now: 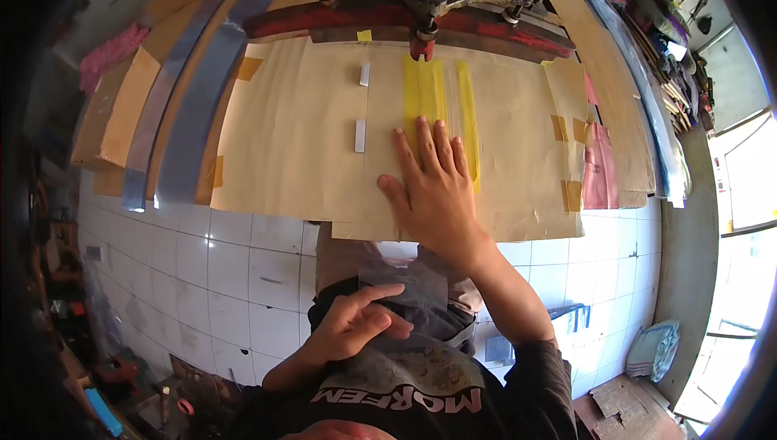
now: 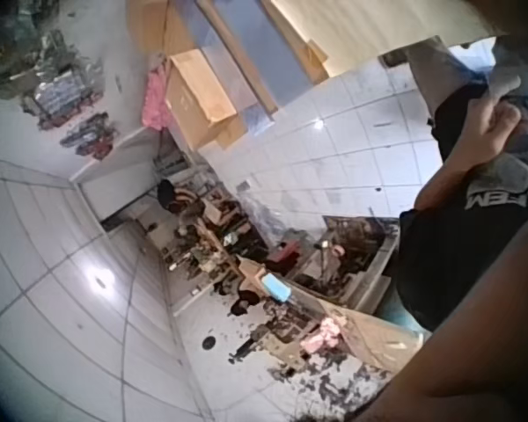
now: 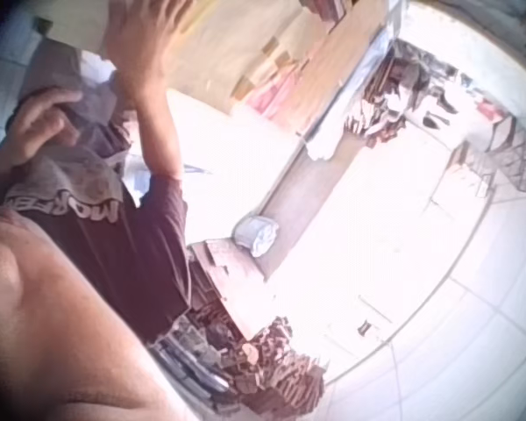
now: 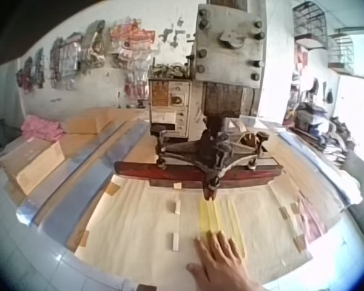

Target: The person places small white strips onto a marked template on a table and then uses a press machine to stamp or apply pressure to them. They also handle translucent sheets of material throughout the process.

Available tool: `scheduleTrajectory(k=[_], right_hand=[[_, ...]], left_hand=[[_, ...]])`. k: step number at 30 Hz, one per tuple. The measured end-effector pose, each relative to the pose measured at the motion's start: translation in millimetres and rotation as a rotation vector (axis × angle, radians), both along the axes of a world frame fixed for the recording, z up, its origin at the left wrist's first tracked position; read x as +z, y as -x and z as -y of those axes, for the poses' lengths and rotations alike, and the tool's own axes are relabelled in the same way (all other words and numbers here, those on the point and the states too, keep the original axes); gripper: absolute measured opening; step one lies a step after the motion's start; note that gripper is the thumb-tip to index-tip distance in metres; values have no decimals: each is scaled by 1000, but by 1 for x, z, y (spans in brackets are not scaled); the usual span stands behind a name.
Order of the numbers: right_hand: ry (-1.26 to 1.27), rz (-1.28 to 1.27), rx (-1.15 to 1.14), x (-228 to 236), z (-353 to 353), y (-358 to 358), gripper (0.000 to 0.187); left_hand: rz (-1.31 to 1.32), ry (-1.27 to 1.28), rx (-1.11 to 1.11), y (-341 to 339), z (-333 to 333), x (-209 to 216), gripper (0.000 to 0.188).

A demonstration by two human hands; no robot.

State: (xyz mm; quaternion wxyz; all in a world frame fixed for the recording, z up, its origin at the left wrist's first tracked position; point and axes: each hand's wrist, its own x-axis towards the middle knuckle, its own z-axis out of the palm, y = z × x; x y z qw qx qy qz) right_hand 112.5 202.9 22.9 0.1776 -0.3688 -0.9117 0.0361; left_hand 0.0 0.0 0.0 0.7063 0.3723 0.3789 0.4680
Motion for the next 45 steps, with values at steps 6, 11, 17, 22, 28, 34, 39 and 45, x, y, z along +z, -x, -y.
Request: scheduleTrajectory(k=[6, 11, 17, 22, 28, 34, 39, 45], right_hand=[[-39, 20, -2, 3, -7, -5, 58], [-46, 2, -15, 1, -6, -1, 58], [-42, -16, -22, -2, -4, 1, 58], [-45, -17, -28, -1, 0, 2, 58], [-56, -24, -27, 0, 1, 4, 58], [-71, -50, -21, -1, 0, 3, 57], [-81, -55, -21, -1, 0, 4, 57], [-80, -55, -27, 0, 2, 3, 57]], left_hand=[[-66, -41, -6, -9, -8, -3, 39], [-118, -53, 35, -4, -4, -5, 32], [-185, -77, 20, 1, -3, -2, 29], [-222, -92, 4, 4, 1, -3, 26], [-264, -151, 14, 8, 3, -19, 21], [-304, -130, 35, 6, 0, -31, 21], [-228, -20, 126, 0, -2, -36, 22], [-161, 25, 64, 3, -3, -34, 22]])
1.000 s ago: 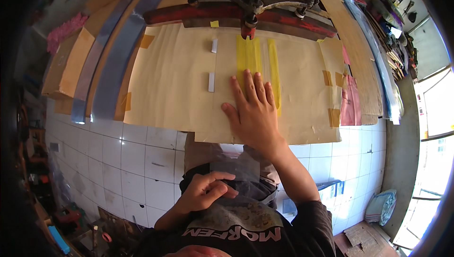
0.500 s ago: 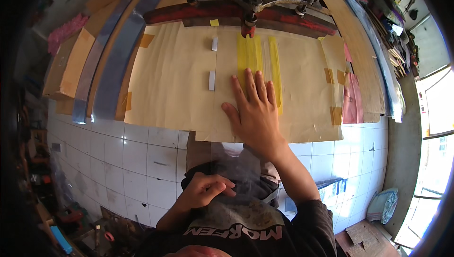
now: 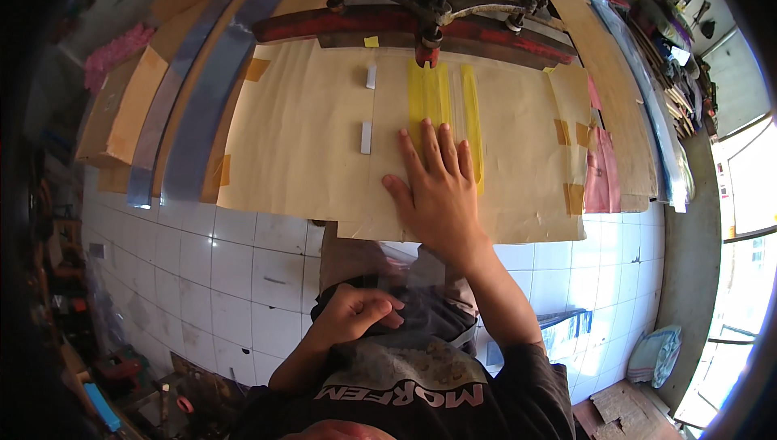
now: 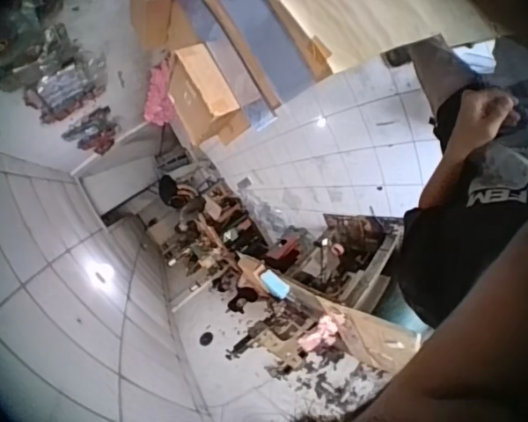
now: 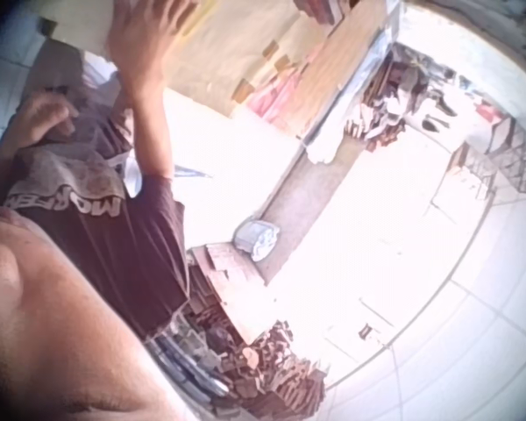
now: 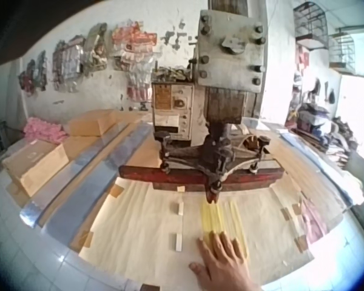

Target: The person places small white strips onto a marked template on a table and then uses a press machine to stamp or apply pressure to them. They also handle translucent sheets of material throughout the process.

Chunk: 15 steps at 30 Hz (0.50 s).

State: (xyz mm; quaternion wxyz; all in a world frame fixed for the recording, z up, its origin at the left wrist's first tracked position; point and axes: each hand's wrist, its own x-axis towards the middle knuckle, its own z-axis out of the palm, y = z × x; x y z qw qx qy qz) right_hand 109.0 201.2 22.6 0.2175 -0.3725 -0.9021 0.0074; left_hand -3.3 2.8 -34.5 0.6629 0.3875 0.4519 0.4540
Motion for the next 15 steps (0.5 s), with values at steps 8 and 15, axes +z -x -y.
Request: scheduleTrajectory(k=[8, 15], right_hand=[[-13, 12, -14, 1, 3, 2, 57], [-10, 6, -26, -1, 2, 3, 57]], left_hand=[[1, -40, -9, 1, 4, 0, 22], [0, -80, 7, 2, 3, 7, 23]])
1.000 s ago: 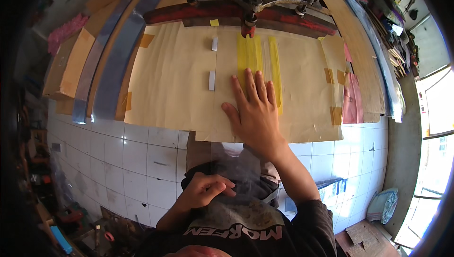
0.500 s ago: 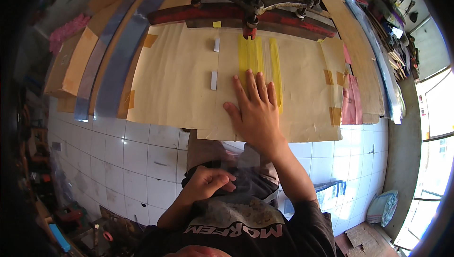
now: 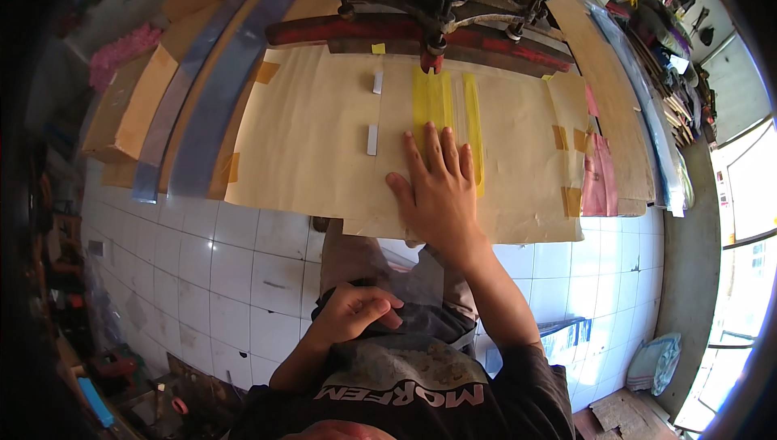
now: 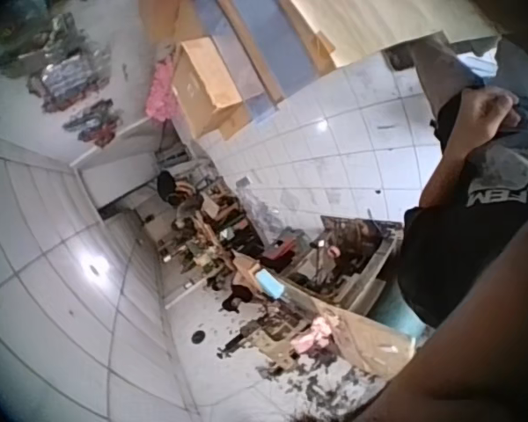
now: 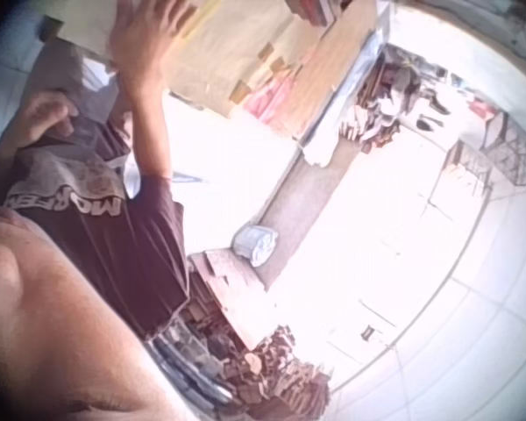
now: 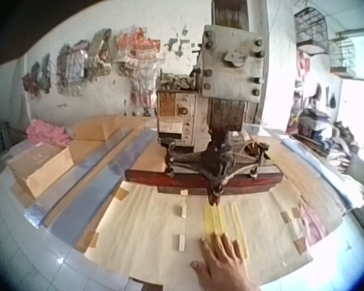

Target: The person places small white strips onto a marked template on a table and then uses a press machine to stamp or apply pressure to them. They also handle translucent sheets of material throughout the process.

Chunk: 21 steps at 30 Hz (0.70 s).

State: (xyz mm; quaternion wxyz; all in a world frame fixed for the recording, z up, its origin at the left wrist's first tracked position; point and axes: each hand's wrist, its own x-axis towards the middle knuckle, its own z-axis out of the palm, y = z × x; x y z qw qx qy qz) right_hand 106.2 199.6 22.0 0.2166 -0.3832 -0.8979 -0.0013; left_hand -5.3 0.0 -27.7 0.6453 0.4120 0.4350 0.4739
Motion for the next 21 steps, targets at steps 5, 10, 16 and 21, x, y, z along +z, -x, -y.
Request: scheduleTrajectory(k=[5, 10, 16, 21], right_hand=[[14, -4, -6, -2, 0, -1, 58], [10, -6, -7, -3, 0, 0, 58], [7, -9, -14, -5, -1, 1, 58], [-2, -11, -19, -6, -3, 1, 58]], left_hand=[[44, 6, 14, -3, 3, -3, 23], [59, 6, 17, -4, 4, -2, 24], [50, 26, 8, -3, 4, -2, 23], [43, 10, 13, -3, 4, -3, 22]])
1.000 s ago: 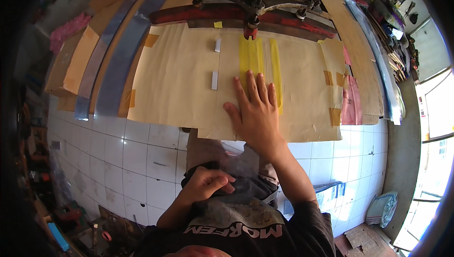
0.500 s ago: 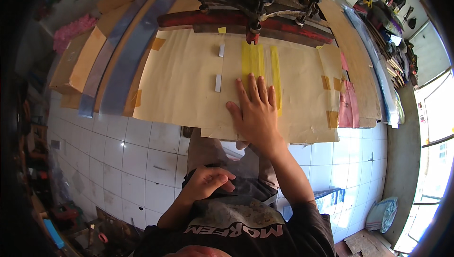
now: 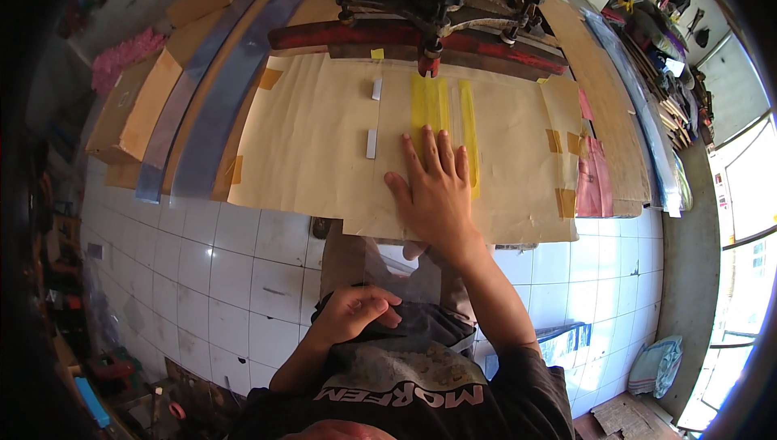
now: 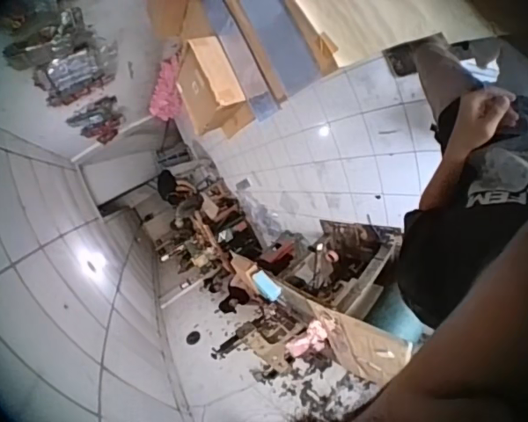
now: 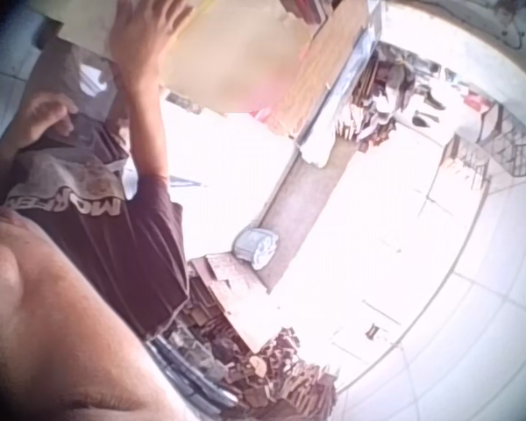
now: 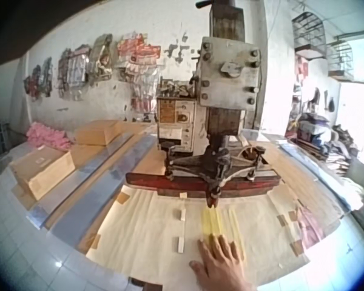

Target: The person places small white strips onto a marked template on a table and then uses a press machine to stamp or apply pressure to them. They also handle translucent sheets of material throughout the process.

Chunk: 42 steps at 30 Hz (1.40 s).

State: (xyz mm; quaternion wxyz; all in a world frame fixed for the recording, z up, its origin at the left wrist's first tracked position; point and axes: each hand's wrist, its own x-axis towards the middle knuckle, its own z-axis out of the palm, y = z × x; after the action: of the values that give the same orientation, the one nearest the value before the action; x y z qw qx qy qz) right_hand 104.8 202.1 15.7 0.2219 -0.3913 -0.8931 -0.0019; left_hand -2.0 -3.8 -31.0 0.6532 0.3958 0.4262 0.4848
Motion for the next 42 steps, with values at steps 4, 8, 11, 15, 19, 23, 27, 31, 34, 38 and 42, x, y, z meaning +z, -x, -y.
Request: scheduleTrajectory(k=[4, 8, 11, 15, 19, 23, 27, 31, 34, 38, 42], right_hand=[[3, 2, -4, 3, 0, 0, 58], [0, -1, -4, 2, 0, -1, 58], [4, -4, 0, 0, 0, 0, 58], [7, -4, -8, 2, 1, 0, 58], [23, -3, -16, 3, 1, 0, 58], [22, -13, -15, 5, 0, 1, 58], [26, -16, -16, 5, -2, 1, 58], [50, -30, -10, 10, -3, -1, 58], [178, -137, 57, 19, -3, -15, 57], [441, -322, 151, 34, -13, -57, 55], [361, -304, 53, 39, -30, -96, 50]], left_hand=[[9, 16, 10, 0, 0, -2, 22], [28, 27, 24, 0, 1, -7, 24], [25, 46, 25, 1, 1, -9, 23], [24, 55, 27, 2, -1, -14, 23], [10, 69, 31, 4, -4, -19, 22], [-17, 53, 28, 7, -11, -24, 19], [-113, -1, -33, 16, -20, -25, 17], [-216, -151, -136, 23, -33, -30, 19], [-294, -180, -228, 25, -40, -49, 23], [-313, -27, -372, 26, -53, -86, 24], [-515, -126, -150, 30, -73, -150, 32]])
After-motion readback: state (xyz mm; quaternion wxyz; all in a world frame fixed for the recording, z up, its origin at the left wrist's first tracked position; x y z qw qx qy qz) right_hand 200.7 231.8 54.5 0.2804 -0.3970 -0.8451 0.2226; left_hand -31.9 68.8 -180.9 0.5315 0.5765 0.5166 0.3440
